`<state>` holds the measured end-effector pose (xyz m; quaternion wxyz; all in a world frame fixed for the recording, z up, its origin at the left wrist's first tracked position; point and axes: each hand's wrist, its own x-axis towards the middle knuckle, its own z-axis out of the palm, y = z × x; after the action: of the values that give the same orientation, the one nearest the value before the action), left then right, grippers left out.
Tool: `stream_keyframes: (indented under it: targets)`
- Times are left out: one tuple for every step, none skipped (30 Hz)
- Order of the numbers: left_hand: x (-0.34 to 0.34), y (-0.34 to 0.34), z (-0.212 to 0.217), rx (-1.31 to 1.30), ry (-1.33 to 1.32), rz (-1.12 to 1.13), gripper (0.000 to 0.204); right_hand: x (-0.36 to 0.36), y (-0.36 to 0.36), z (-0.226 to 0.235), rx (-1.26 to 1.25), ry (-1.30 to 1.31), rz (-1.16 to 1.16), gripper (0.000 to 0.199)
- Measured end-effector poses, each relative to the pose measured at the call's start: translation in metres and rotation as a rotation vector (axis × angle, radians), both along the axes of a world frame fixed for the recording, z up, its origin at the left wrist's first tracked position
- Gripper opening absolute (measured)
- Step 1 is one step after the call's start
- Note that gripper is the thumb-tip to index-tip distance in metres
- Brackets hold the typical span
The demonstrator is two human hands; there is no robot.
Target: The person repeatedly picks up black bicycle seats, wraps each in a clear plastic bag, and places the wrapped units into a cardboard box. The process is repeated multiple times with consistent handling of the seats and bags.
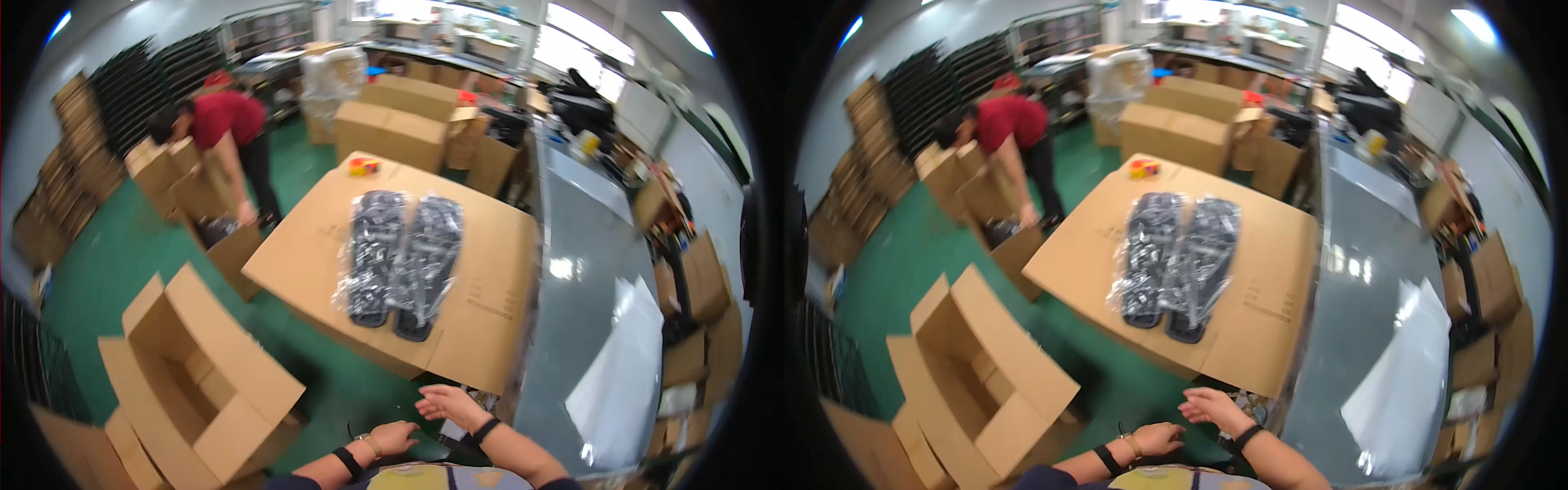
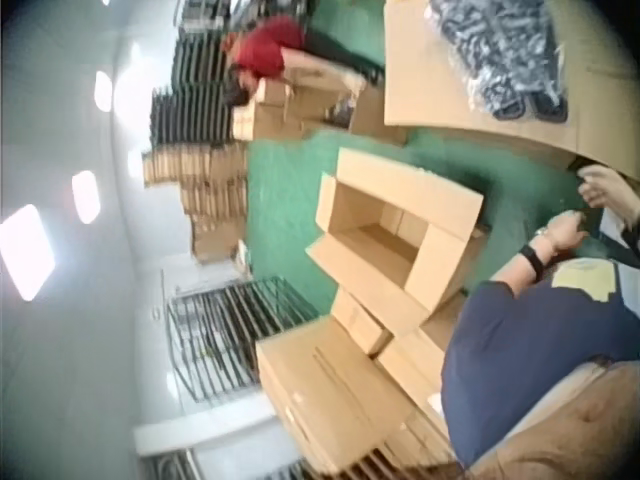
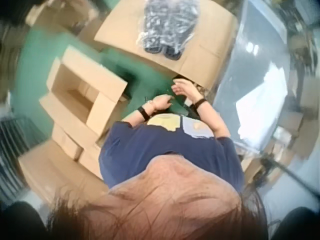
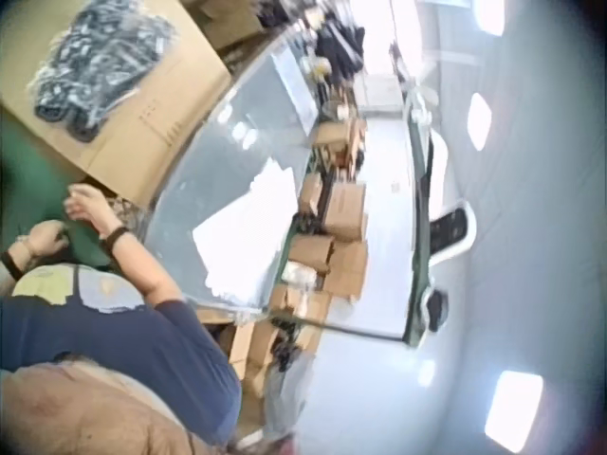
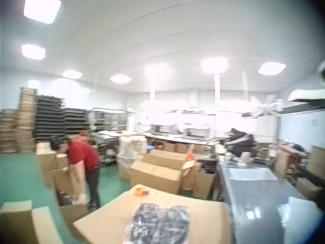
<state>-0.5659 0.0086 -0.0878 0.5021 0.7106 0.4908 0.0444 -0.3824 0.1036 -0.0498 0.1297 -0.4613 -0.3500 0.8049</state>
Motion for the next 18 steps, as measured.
stream_keyframes:
  targets:
    - [-0.006,-0.005,-0.015,-0.011,0.047,-0.044,0.039,0.014,-0.018,0.003,0.016,-0.062,0.004,0.039]
    - [-0.016,-0.014,-0.036,-0.035,0.096,-0.061,0.038,0.026,-0.035,0.006,0.039,-0.122,0.003,0.037]
    - [-0.029,-0.021,-0.069,-0.089,0.145,-0.031,0.036,0.041,-0.049,-0.001,0.069,-0.162,-0.036,0.038]
    - [-0.048,-0.021,-0.053,-0.169,0.227,0.029,0.036,0.051,-0.057,0.004,0.071,-0.209,-0.091,0.036]
    - [-0.063,-0.026,-0.072,-0.324,0.344,0.103,0.037,0.073,-0.060,-0.003,0.070,-0.245,-0.153,0.034]
    - [-0.079,-0.033,-0.087,-0.305,0.390,0.184,0.038,0.082,-0.059,0.012,0.081,-0.224,-0.258,0.032]
    - [-0.093,-0.042,-0.107,-0.331,0.397,0.342,0.040,0.100,-0.060,0.012,0.181,-0.310,-0.347,0.030]
    - [-0.108,-0.046,-0.109,-0.414,0.361,0.502,0.041,0.121,-0.059,0.007,0.270,-0.415,-0.420,0.026]
    - [-0.119,-0.055,-0.128,-0.426,0.362,0.668,0.037,0.144,-0.057,0.000,0.310,-0.448,-0.519,0.022]
    - [-0.131,-0.064,-0.153,-0.482,0.356,0.808,0.033,0.154,-0.055,0.003,0.314,-0.435,-0.597,0.017]
    - [-0.140,-0.070,-0.170,-0.507,0.395,0.885,0.032,0.166,-0.052,-0.005,0.322,-0.472,-0.617,0.014]
    - [-0.145,-0.072,-0.179,-0.533,0.431,0.970,0.031,0.177,-0.048,-0.017,0.333,-0.508,-0.630,0.013]
    - [-0.146,-0.070,-0.167,-0.547,0.401,0.963,0.032,0.180,-0.045,-0.027,0.419,-0.610,-0.564,0.012]
    - [-0.145,-0.069,-0.154,-0.561,0.371,0.955,0.034,0.183,-0.042,-0.038,0.507,-0.712,-0.497,0.013]
    - [-0.146,-0.071,-0.140,-0.580,0.346,0.960,0.036,0.183,-0.038,-0.046,0.591,-0.805,-0.416,0.014]
    - [-0.144,-0.073,-0.142,-0.556,0.332,0.927,0.036,0.190,-0.035,-0.053,0.597,-0.833,-0.452,0.015]
    - [-0.135,-0.075,-0.147,-0.531,0.318,0.892,0.036,0.199,-0.031,-0.058,0.602,-0.862,-0.490,0.017]
    - [-0.127,-0.076,-0.154,-0.504,0.311,0.856,0.036,0.200,-0.026,-0.063,0.603,-0.887,-0.531,0.019]
